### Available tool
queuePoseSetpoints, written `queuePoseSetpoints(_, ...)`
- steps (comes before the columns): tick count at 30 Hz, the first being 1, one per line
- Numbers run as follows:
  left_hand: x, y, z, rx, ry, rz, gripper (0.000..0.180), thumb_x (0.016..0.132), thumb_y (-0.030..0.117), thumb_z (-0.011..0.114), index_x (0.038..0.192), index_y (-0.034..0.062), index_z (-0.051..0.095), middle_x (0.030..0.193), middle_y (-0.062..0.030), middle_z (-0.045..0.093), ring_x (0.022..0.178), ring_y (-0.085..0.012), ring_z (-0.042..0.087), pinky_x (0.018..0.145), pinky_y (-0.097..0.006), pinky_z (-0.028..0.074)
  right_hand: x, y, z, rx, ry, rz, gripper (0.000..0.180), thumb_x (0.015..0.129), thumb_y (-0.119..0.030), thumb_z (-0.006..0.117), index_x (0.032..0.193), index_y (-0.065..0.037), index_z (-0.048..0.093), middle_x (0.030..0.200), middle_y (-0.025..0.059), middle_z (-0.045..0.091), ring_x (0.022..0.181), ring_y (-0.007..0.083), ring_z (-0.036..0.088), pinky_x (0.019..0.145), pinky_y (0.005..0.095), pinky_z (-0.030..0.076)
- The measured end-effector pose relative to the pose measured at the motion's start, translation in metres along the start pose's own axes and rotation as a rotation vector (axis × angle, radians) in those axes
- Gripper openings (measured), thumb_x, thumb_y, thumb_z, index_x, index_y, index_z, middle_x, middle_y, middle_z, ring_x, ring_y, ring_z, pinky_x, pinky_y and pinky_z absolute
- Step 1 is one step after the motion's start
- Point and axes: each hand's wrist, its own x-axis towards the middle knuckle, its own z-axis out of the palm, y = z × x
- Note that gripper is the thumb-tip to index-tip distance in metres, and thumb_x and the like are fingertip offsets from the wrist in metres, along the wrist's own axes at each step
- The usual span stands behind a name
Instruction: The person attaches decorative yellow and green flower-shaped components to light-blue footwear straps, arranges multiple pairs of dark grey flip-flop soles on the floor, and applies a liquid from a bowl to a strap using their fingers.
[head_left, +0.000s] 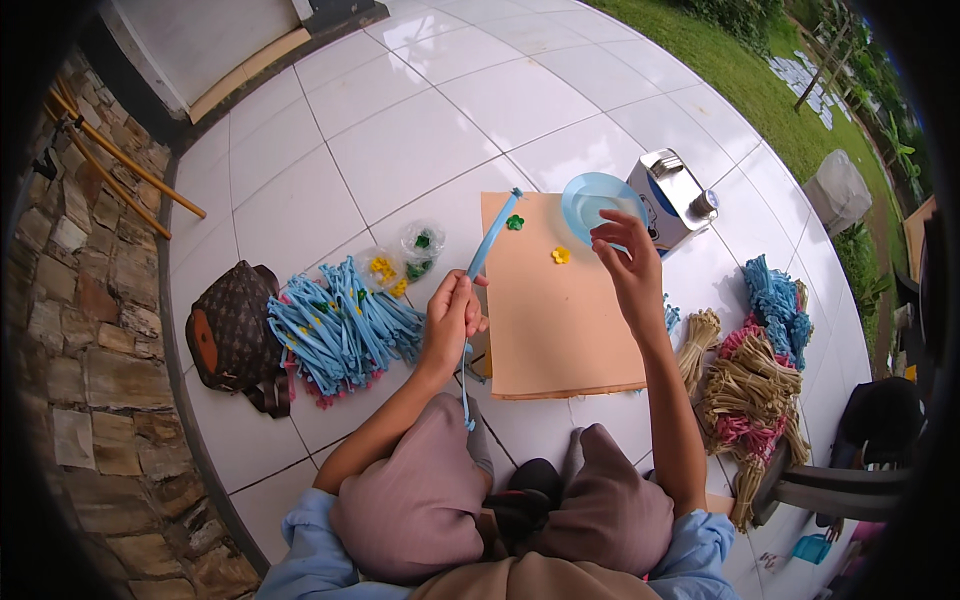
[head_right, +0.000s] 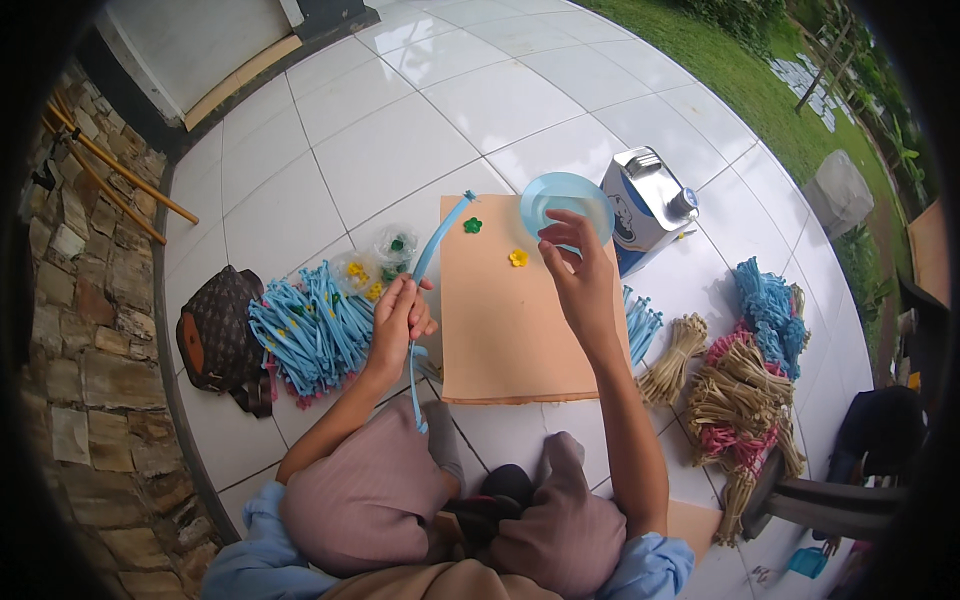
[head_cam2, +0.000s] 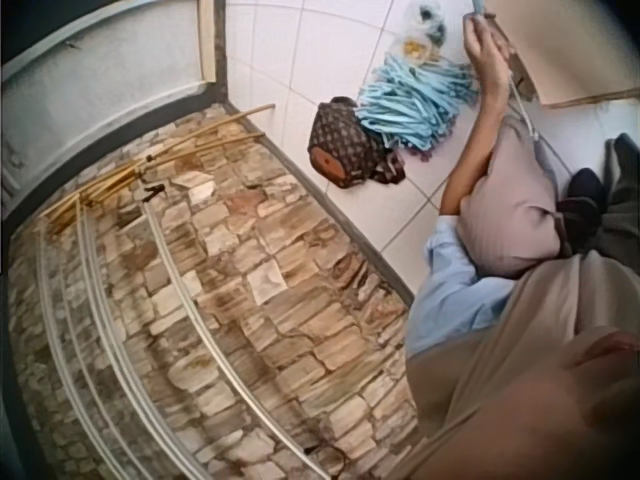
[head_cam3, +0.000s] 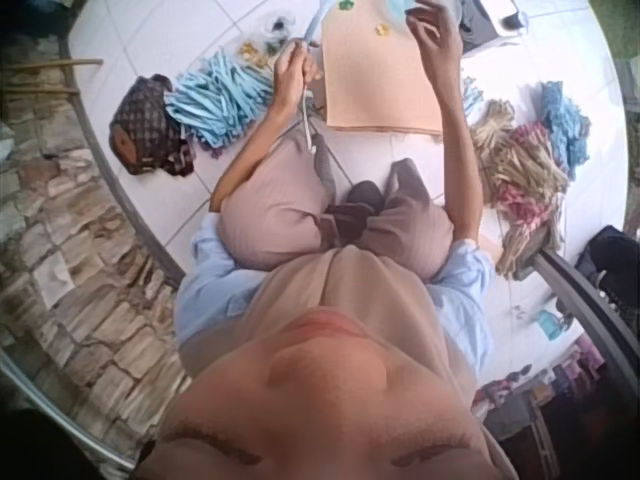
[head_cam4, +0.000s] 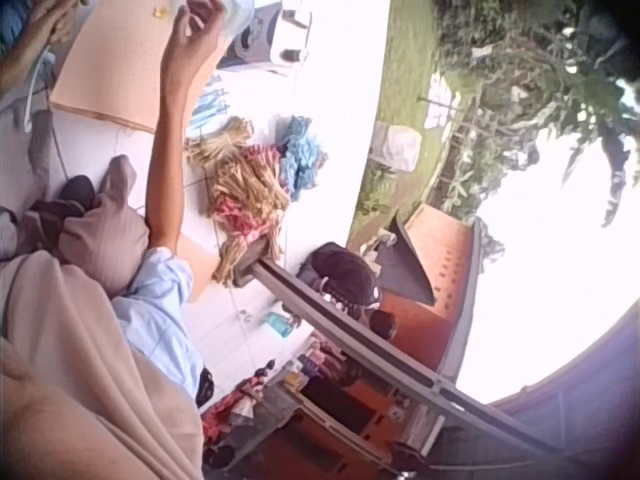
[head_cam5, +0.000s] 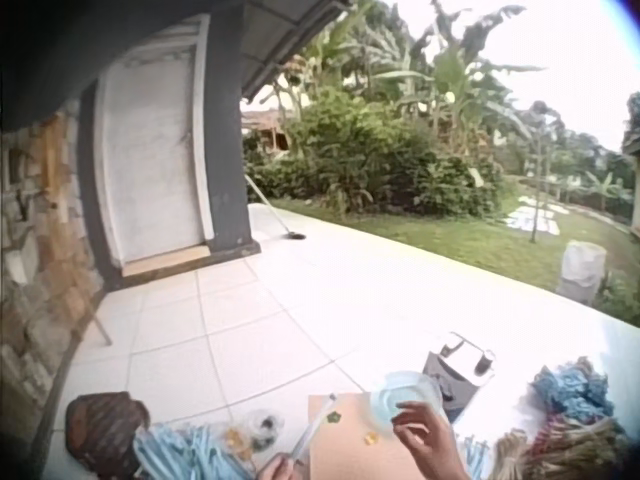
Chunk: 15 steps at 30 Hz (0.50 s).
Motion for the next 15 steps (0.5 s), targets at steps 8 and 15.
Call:
queuePoseSetpoints(8,-0.003,-0.018,0.008,0.025,-0.152,-0.06,0.023,0.096,0.021,0.034,0.093,0.0017,0.047,0.056,0.0025,0.033,0.043,-0.0053,0.033,0.05,-0.022,0.035,-0.013,0.055,0.033,-0.627,-0.01,-0.29,0.036,0.075,0.001,0.054,0.11,-0.003,0.05,0.103,0.0133,0.055,0.097,0.0301,0.047,0.081,0.0368,0.043)
queuePoseSetpoints(15,-0.001,-0.025,0.008,-0.028,-0.137,-0.056,0.02,0.096,0.021,0.036,0.091,0.0032,0.046,0.058,0.0017,0.037,0.044,-0.0055,0.037,0.05,-0.022,0.037,-0.008,0.059,0.038,-0.622,-0.011,-0.281,0.041,0.072,0.003,0.055,0.112,-0.003,0.049,0.099,0.0136,0.054,0.094,0.0307,0.047,0.084,0.0375,0.04)
